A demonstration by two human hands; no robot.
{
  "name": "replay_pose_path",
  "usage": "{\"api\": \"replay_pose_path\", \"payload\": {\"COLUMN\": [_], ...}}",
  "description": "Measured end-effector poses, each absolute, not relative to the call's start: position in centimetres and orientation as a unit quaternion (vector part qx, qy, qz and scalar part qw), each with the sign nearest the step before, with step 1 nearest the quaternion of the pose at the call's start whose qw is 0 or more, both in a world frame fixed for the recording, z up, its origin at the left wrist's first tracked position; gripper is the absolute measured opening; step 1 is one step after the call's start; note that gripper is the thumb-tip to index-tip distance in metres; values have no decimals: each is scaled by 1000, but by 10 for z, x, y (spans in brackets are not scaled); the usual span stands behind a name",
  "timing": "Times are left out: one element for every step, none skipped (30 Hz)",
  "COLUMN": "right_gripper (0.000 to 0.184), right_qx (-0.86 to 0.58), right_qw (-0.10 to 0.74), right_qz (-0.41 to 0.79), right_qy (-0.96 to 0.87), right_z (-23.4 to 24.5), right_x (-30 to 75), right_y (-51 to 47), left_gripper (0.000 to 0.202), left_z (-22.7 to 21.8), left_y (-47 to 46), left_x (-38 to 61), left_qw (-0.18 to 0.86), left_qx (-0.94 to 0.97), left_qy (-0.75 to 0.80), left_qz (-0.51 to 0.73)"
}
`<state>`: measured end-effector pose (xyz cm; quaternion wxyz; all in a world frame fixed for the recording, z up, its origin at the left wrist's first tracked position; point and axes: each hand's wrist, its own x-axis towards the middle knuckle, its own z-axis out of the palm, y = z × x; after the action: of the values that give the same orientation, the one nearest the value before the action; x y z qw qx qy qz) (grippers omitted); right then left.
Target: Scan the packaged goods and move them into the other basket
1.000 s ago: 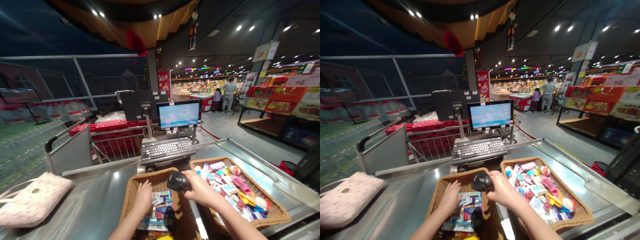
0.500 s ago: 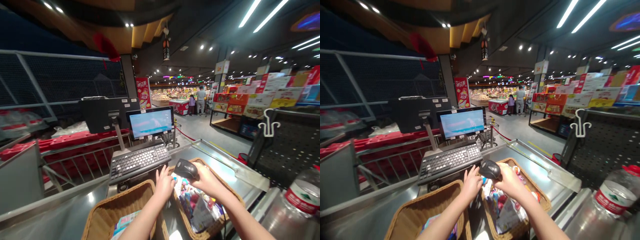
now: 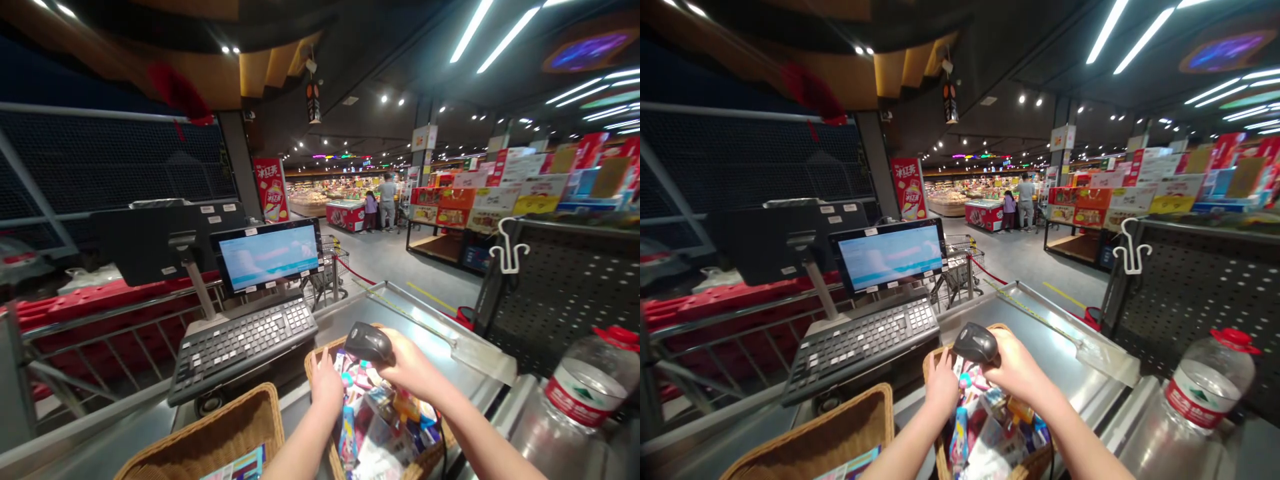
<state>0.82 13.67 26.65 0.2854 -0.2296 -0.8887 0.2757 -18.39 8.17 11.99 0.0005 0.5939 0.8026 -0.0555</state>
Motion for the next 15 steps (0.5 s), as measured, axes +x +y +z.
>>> {"api": "replay_pose_path", "payload": {"right_gripper": [40,42,43,44,44,44,44,45,46,48,49,50,50,50,48], "right_qx": [-229,-227,-224,-221,-218,-217,-217,-217,-217,-217,-216,-216,-216,-218,-221], "right_qw": [285,285,284,285,285,287,289,291,293,295,297,299,300,301,302], "right_qz": [276,278,280,283,285,286,287,287,287,288,288,289,289,289,289], "right_qy": [-889,-889,-889,-889,-889,-888,-887,-887,-886,-885,-884,-884,-883,-882,-881], "right_z": [266,265,264,264,263,263,263,263,262,262,262,261,261,260,259], "right_x": [9,9,10,10,10,10,10,10,10,11,11,12,12,13,14], "right_y": [139,141,142,144,145,145,146,146,147,147,147,148,148,148,148], "left_gripper": [38,39,39,40,40,41,42,42,43,44,45,45,46,48,52], "left_z": [119,118,118,119,119,120,121,122,123,124,126,127,129,130,132], "left_y": [83,84,85,86,86,87,87,87,87,87,87,87,86,85,83], "left_x": [-184,-183,-183,-182,-181,-180,-179,-178,-178,-178,-178,-179,-179,-180,-181], "left_qw": [-3,-5,-7,-7,-7,-7,-6,-4,-1,3,8,14,21,29,37], "left_qx": [590,587,585,583,581,580,580,580,580,580,580,582,586,592,600], "left_qy": [805,807,809,810,812,812,812,812,813,813,813,812,809,805,799], "left_qz": [-58,-59,-60,-60,-60,-60,-59,-58,-55,-52,-47,-42,-37,-31,-25]}}
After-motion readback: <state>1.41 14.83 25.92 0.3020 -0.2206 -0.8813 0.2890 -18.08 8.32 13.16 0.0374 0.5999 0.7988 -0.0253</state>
